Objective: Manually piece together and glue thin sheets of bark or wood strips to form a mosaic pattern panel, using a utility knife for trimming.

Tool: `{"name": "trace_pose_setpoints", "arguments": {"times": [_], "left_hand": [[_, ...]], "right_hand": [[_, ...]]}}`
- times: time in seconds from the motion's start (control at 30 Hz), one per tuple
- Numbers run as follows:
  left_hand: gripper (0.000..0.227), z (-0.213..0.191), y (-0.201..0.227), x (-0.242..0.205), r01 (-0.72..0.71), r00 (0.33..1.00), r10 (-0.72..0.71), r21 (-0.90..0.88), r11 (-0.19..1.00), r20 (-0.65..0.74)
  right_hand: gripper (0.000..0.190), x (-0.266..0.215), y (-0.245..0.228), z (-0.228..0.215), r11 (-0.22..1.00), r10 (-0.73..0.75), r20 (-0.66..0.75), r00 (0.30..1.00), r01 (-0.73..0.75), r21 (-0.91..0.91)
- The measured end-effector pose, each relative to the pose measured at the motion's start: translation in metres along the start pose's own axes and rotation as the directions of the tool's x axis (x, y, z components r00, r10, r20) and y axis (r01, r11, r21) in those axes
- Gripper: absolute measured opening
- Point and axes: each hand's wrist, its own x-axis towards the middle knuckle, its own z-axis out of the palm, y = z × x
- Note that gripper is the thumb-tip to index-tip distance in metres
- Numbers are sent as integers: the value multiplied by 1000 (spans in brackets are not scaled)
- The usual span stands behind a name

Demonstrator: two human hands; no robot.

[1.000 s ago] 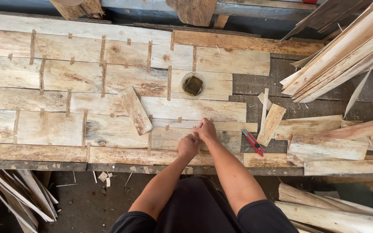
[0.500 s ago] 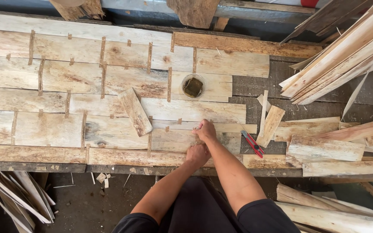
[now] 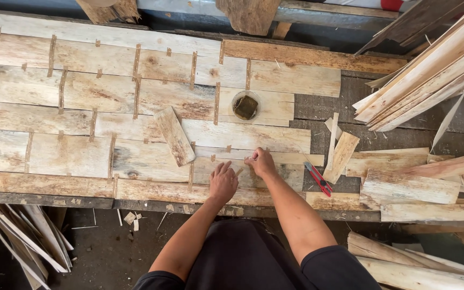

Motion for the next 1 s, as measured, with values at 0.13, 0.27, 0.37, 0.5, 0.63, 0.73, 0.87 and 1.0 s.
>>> {"name": "trace_pose_setpoints", "arguments": {"times": [0.13,0.27,0.37,0.5,0.63,0.73,0.87,1.0], "left_hand": [[14,-7,1,-2,15,1000,-15,-40,999,11],[13,-7,0,-3,-3,1000,3,-39,999,12],[14,-7,-1,-1,3,1000,-2,-35,999,25],[13,-11,-1,-3,16,998,-14,-35,999,57],[13,-17,-1,-3,2,999,0,-73,997,39],[11,-17,-1,-1,18,998,-15,-54,998,56],[12,-17,-3,-5,6,999,-3,-79,997,46],[12,-15,-7,-3,-16,1000,17,-105,994,11]], "right_hand": [[39,9,17,5,1000,-7,-2,1000,7,-11],[39,8,9,2,999,37,6,999,-37,10],[41,9,-4,-3,997,82,1,997,-82,-3],[41,8,5,3,994,110,-10,994,-110,-6],[42,15,14,14,997,79,-44,996,-79,-12],[42,10,4,6,996,79,-63,995,-81,-35],[42,3,-5,0,995,93,-32,995,-94,-34],[41,14,18,16,998,44,-85,995,-48,-43]]}}
